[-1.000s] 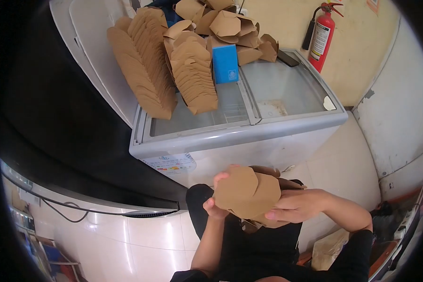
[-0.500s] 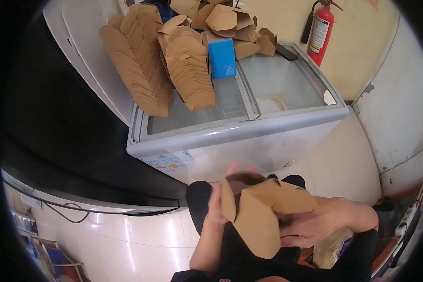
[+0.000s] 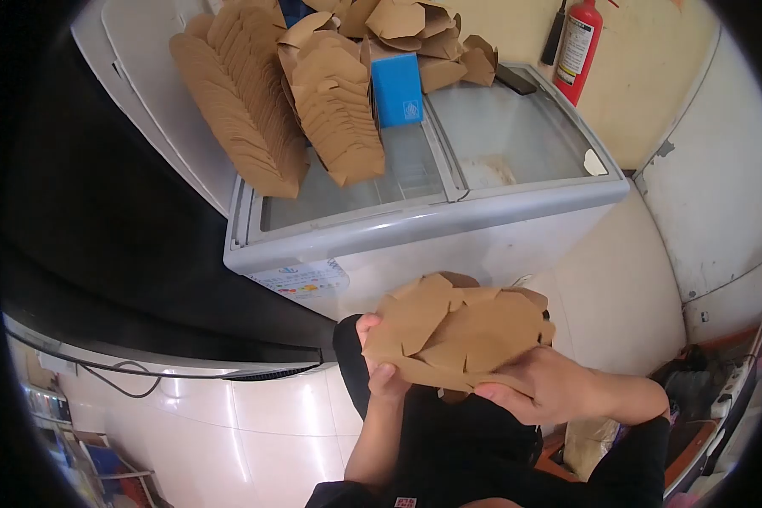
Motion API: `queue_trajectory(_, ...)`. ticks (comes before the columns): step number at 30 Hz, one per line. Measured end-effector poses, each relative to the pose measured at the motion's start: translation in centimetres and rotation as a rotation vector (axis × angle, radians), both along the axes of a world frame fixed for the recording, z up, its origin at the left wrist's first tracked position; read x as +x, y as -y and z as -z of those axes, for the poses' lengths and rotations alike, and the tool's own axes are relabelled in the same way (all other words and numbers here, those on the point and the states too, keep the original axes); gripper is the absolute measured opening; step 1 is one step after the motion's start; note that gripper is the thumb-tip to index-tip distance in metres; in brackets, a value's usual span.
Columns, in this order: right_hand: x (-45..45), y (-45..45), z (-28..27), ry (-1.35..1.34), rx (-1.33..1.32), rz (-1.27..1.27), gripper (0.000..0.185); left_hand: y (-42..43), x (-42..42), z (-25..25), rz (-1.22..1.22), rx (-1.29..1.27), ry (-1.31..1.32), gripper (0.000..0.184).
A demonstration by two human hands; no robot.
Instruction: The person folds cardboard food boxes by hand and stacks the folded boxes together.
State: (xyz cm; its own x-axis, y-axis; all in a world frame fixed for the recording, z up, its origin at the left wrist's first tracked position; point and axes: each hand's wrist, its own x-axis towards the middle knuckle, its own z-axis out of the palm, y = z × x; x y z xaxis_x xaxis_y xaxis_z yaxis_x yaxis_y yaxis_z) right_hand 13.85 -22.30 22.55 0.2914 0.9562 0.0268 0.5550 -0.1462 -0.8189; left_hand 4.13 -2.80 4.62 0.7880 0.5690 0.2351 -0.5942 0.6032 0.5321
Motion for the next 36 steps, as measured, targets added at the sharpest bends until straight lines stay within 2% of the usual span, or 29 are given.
queue_trajectory(4,-0.1,-0.3,0.0,0.135,0.103,-0.028,0.03,0.0,0.3,1.1,-0.059,0.081,0.127,0.065)
queue_trajectory(7,0.8,-0.4,-0.7,0.016,-0.208,-0.156,0.037,0.4,0.5,0.0,-0.075,0.151,0.107,0.065)
queue_trajectory(10,0.9,0.3,-0.5,0.09,0.006,-0.244,0.046,0.6,0.8,-0.3,-0.091,0.127,0.128,0.062)
queue_trajectory(12,2.2,2.2,-3.6,-0.01,0.112,-0.187,0.045,0.1,0.5,0.0,-0.058,0.084,0.148,0.06)
queue_trajectory(14,3.1,2.3,-5.0,0.065,0.201,-0.024,0.047,0.0,0.2,0.3,-0.034,0.035,0.159,0.058)
queue_trajectory(17,3.2,0.8,-4.9,0.315,0.295,0.278,0.048,0.2,0.3,0.3,0.023,0.009,0.171,0.058)
queue_trajectory(19,4.2,-0.6,-2.9,0.275,0.278,0.26,0.042,0.7,0.4,-0.1,0.039,0.038,0.165,0.059)
queue_trajectory(22,6.0,-0.3,0.1,0.176,0.143,0.156,0.036,1.0,0.7,-1.5,0.008,0.198,0.113,0.071)
queue_trajectory(25,5.4,-1.2,1.9,0.388,0.238,0.149,0.04,1.3,0.1,0.6,0.117,0.137,0.07,0.078)
queue_trajectory(28,5.1,-2.2,2.7,0.513,0.22,0.171,0.032,1.9,0.2,1.0,0.207,0.044,0.004,0.09)
queue_trajectory(29,5.0,-2.4,2.5,0.548,0.199,0.185,0.03,1.8,0.1,0.8,0.216,0.032,-0.068,0.102)
queue_trajectory(32,6.1,-2.7,2.8,0.548,0.251,0.245,0.03,1.2,0.4,0.1,0.072,0.133,-0.206,0.105)
queue_trajectory(36,7.5,-3.1,3.5,0.518,0.278,0.187,0.024,0.2,1.0,0.1,0.12,0.13,-0.12,0.104)
